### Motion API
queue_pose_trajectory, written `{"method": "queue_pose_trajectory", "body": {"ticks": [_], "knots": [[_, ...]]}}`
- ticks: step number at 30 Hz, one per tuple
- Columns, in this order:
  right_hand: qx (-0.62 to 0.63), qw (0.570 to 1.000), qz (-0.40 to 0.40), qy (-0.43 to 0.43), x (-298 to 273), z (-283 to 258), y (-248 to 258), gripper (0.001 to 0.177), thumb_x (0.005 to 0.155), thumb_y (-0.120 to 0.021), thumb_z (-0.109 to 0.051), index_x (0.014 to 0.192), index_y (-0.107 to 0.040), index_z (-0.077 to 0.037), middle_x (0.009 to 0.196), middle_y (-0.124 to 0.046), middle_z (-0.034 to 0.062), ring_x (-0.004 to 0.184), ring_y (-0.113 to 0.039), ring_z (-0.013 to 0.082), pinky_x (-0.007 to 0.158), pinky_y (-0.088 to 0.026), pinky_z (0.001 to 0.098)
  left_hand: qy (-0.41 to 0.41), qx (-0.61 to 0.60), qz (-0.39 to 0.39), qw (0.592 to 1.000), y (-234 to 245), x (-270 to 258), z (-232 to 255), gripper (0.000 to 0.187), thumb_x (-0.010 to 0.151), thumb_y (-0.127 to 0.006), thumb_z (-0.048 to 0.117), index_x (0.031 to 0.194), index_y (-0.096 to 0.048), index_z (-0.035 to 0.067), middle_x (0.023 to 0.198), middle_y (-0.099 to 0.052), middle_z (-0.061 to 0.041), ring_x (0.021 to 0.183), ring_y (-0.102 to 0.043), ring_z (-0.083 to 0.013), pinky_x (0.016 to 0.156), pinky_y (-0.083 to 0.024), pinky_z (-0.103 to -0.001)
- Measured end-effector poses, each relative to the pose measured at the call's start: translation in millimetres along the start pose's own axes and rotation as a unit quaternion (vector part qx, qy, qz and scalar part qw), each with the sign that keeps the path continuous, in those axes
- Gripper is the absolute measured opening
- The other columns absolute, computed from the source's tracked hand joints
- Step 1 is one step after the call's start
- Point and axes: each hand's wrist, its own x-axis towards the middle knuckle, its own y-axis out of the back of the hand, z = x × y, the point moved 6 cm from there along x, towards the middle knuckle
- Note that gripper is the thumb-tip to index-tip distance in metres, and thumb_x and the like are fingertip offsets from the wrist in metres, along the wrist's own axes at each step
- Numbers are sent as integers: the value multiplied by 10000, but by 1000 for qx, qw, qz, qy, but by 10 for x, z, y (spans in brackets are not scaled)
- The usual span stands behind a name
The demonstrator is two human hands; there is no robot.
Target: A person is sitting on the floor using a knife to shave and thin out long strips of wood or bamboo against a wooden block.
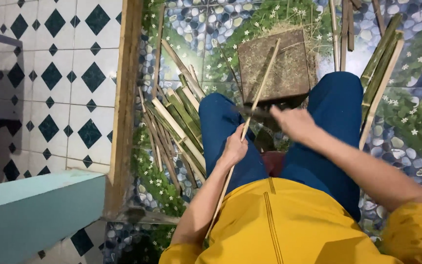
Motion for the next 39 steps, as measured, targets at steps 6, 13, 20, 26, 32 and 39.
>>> {"method": "queue_pose_trajectory", "body": {"ticks": [6,13,20,26,32,39], "knots": [[8,1000,-16,-26,61,153,-173,208,1057,-427,-145,1233,-536,-120,771,-714,164,747,-753,358,643,-565,516,-2,-11,11,1000,-74,142,-182,612,999,-446,68,1605,-366,102,1453,-505,-390,1324,-523,-530,1031,-509,-616],[-7,983,23,-180,939,1603,-719,156,1026,-399,-182,1143,-480,-119,876,-735,253,914,-741,486,744,-555,606,-27,-3,30,999,-26,37,-54,601,984,-452,28,1581,-393,66,1410,-511,-428,1298,-529,-563,1005,-507,-645],[-62,997,-36,-43,372,557,-418,292,993,-400,-174,1250,-529,-224,787,-766,147,787,-785,356,714,-589,512,3,-9,22,1000,-26,16,-8,606,994,-446,39,1594,-382,89,1421,-514,-412,1300,-538,-546,1003,-528,-620],[-63,991,12,-117,1173,1595,-675,276,1035,-406,-225,1229,-591,-158,822,-761,179,840,-776,394,700,-588,524,-17,5,36,999,-63,67,-92,609,982,-462,44,1586,-395,86,1409,-523,-409,1295,-539,-548,997,-520,-626],[-11,980,6,-197,1229,1919,-641,277,1015,-471,-166,1266,-548,-79,951,-750,254,925,-752,480,716,-571,618,-24,-7,42,999,-47,93,-155,595,980,-470,54,1572,-420,71,1399,-533,-405,1293,-538,-549,998,-508,-630],[40,997,-59,-42,100,345,-243,158,1029,-474,-150,1176,-534,-157,805,-742,153,785,-773,365,721,-598,510,15,-24,16,999,-117,379,-480,682,901,-585,138,1571,-463,173,1168,-737,-204,1145,-689,-381,902,-589,-531]]}}
